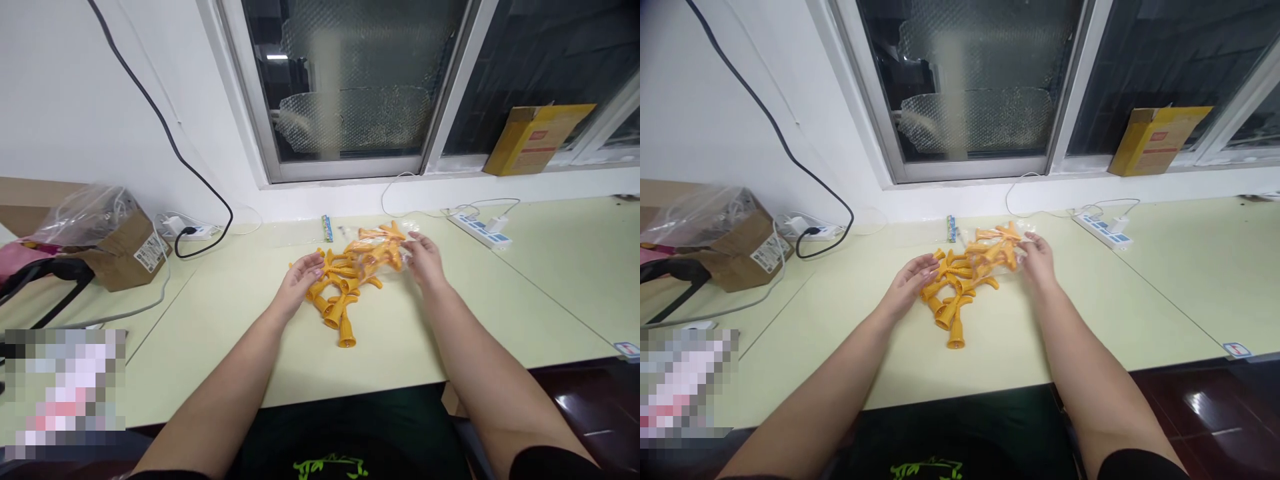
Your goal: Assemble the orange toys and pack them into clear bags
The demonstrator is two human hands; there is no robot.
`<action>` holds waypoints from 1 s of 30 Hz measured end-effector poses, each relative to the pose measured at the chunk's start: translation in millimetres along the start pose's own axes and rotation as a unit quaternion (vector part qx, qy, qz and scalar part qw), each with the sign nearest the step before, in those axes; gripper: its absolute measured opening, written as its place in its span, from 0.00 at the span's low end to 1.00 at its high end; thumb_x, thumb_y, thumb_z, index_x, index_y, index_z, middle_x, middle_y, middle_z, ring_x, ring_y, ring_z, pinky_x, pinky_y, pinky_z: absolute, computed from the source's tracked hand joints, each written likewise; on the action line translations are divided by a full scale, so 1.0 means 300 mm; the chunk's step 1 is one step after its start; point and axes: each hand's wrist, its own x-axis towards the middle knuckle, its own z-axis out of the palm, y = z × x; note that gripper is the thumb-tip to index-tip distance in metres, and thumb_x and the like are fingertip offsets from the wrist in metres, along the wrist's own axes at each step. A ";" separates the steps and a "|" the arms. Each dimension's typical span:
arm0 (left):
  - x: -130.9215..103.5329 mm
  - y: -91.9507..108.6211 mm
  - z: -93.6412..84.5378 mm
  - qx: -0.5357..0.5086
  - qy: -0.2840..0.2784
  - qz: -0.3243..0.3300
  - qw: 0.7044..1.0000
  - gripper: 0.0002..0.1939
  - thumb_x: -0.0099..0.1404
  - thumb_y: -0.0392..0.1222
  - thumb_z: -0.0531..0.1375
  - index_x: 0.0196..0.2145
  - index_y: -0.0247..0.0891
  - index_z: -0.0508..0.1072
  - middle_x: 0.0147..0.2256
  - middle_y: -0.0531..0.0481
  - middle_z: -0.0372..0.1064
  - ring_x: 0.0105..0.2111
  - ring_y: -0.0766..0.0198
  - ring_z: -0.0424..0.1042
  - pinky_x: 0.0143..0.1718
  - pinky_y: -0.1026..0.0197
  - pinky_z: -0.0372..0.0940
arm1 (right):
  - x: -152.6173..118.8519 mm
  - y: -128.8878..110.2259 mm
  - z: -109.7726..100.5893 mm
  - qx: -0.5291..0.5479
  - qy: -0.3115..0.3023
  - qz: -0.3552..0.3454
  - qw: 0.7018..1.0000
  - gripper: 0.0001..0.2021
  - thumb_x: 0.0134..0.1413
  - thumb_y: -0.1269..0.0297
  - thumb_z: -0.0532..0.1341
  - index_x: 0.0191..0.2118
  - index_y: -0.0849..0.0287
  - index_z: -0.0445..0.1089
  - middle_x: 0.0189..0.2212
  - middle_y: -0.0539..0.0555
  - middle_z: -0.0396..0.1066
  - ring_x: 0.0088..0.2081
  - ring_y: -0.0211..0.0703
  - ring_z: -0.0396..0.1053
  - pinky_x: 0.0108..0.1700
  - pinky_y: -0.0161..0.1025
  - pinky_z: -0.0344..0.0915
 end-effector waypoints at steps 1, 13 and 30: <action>0.004 -0.003 -0.001 -0.014 -0.007 -0.007 1.000 0.28 0.62 0.52 0.66 0.57 0.41 0.68 0.59 0.38 0.68 0.61 0.50 0.67 0.61 0.47 0.63 | -0.033 0.008 0.040 0.011 -0.020 0.017 1.000 0.18 0.41 0.67 0.63 0.43 0.56 0.67 0.30 0.51 0.72 0.30 0.40 0.71 0.25 0.32 0.66; -0.003 0.002 0.023 -0.065 0.050 -0.027 0.996 0.35 0.60 0.46 0.70 0.61 0.39 0.64 0.57 0.39 0.70 0.53 0.52 0.74 0.56 0.48 0.69 | -0.234 0.045 0.213 0.153 -0.185 0.089 0.967 0.12 0.45 0.58 0.72 0.31 0.56 0.70 0.29 0.47 0.71 0.31 0.36 0.69 0.31 0.31 0.69; -0.004 0.037 0.038 -0.195 0.088 -0.048 0.976 0.29 0.61 0.44 0.69 0.58 0.42 0.66 0.51 0.44 0.75 0.45 0.55 0.78 0.47 0.52 0.74 | -0.198 0.031 0.164 0.030 -0.364 0.177 0.914 0.18 0.55 0.55 0.66 0.51 0.54 0.75 0.48 0.56 0.79 0.49 0.51 0.77 0.50 0.46 0.73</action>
